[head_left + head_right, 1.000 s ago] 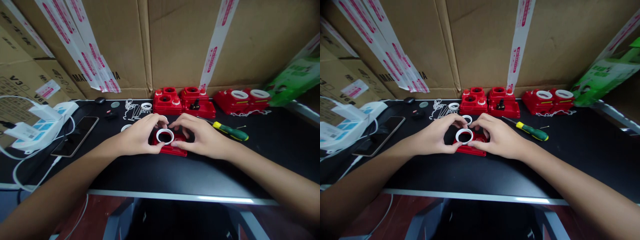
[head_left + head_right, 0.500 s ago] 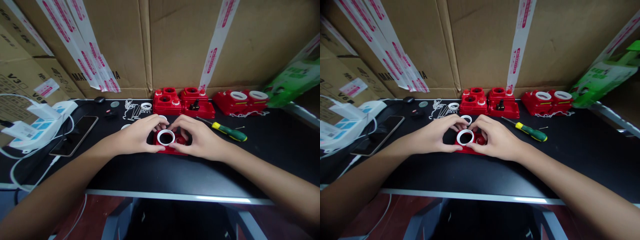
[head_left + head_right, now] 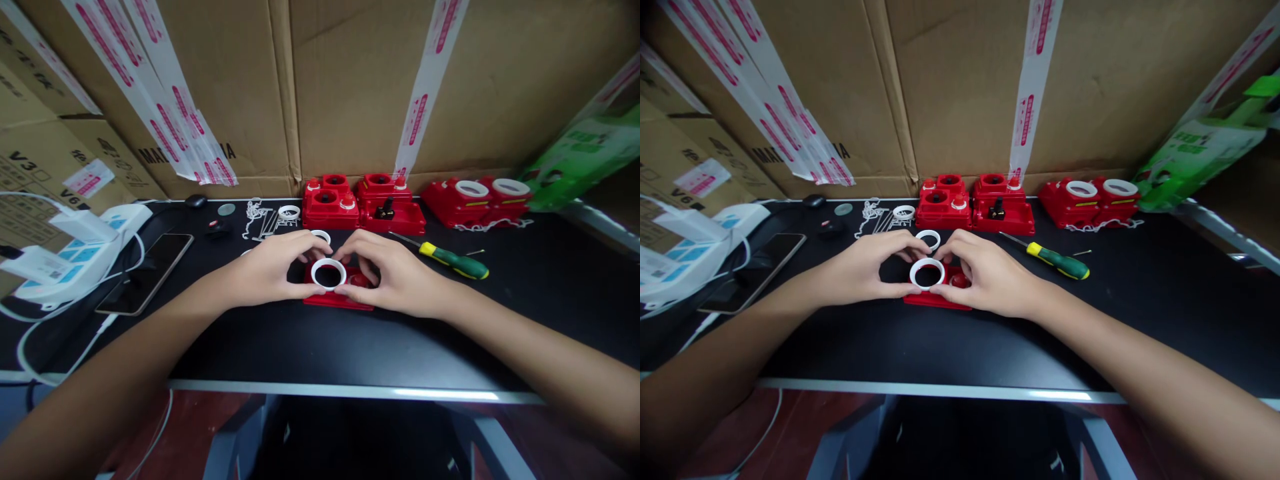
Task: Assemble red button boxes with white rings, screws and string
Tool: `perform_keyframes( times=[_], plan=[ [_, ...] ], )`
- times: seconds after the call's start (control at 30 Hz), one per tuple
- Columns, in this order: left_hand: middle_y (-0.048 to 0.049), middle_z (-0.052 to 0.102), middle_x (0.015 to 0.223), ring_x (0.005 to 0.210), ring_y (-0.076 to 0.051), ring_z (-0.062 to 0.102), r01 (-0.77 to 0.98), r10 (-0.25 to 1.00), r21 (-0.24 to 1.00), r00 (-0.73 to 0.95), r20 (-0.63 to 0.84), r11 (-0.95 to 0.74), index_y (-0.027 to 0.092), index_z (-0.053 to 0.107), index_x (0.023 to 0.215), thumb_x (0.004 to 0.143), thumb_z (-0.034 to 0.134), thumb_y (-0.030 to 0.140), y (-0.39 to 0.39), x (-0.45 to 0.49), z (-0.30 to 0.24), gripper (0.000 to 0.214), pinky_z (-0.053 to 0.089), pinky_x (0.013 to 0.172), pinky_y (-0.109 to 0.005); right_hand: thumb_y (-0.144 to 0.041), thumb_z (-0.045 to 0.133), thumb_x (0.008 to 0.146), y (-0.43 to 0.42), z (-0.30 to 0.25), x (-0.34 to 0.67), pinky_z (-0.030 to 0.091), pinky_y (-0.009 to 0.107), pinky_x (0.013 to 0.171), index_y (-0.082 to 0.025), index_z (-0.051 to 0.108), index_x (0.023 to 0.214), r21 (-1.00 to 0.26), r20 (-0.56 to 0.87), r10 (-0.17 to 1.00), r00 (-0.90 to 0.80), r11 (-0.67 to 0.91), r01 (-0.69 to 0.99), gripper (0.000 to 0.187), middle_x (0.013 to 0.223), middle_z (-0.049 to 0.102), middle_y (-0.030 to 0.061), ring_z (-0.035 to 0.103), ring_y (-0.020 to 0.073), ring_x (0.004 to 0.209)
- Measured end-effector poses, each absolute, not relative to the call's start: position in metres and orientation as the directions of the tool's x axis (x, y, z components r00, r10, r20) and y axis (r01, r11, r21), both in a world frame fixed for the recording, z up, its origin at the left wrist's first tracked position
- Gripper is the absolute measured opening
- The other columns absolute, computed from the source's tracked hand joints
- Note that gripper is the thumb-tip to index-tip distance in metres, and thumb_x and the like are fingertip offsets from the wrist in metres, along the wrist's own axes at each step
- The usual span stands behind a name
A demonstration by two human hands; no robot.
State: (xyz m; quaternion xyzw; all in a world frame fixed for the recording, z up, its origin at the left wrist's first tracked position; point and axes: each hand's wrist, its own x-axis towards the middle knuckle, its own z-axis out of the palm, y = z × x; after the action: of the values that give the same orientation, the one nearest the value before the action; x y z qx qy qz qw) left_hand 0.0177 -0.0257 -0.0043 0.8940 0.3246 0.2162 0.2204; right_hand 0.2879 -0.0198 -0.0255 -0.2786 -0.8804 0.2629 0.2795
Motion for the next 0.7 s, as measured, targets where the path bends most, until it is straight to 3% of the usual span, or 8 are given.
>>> perform_keyframes(
  times=[0.4, 0.7],
  plan=[
    [-0.0037, 0.076, 0.12, 0.102, -0.018, 0.076, 0.466, 0.713, 0.631, 0.67, 0.206, -0.62, 0.021, 0.069, 0.124, 0.088, 0.085, 0.033, -0.029, 0.024, -0.004, 0.041, 0.062, 0.093, -0.031, -0.04, 0.083, 0.092, -0.025, -0.02, 0.286, 0.05, 0.03, 0.064, -0.016, 0.07, 0.116, -0.628, 0.284, 0.677, -0.679, 0.667, 0.402, 0.036, 0.102, 0.062, 0.0037, 0.058, 0.012, 0.07],
    [-0.0059, 0.075, 0.122, 0.106, -0.021, 0.076, 0.495, 0.762, 0.661, 0.62, 0.185, -0.563, 0.022, 0.07, 0.122, 0.089, 0.081, 0.025, -0.037, 0.03, -0.003, 0.035, 0.066, 0.097, -0.039, -0.041, 0.084, 0.09, -0.03, -0.013, 0.281, 0.05, 0.033, 0.071, -0.017, 0.073, 0.113, -0.555, 0.254, 0.734, -0.63, 0.644, 0.526, 0.035, 0.101, 0.066, 0.0047, 0.061, 0.0159, 0.075]
  ],
)
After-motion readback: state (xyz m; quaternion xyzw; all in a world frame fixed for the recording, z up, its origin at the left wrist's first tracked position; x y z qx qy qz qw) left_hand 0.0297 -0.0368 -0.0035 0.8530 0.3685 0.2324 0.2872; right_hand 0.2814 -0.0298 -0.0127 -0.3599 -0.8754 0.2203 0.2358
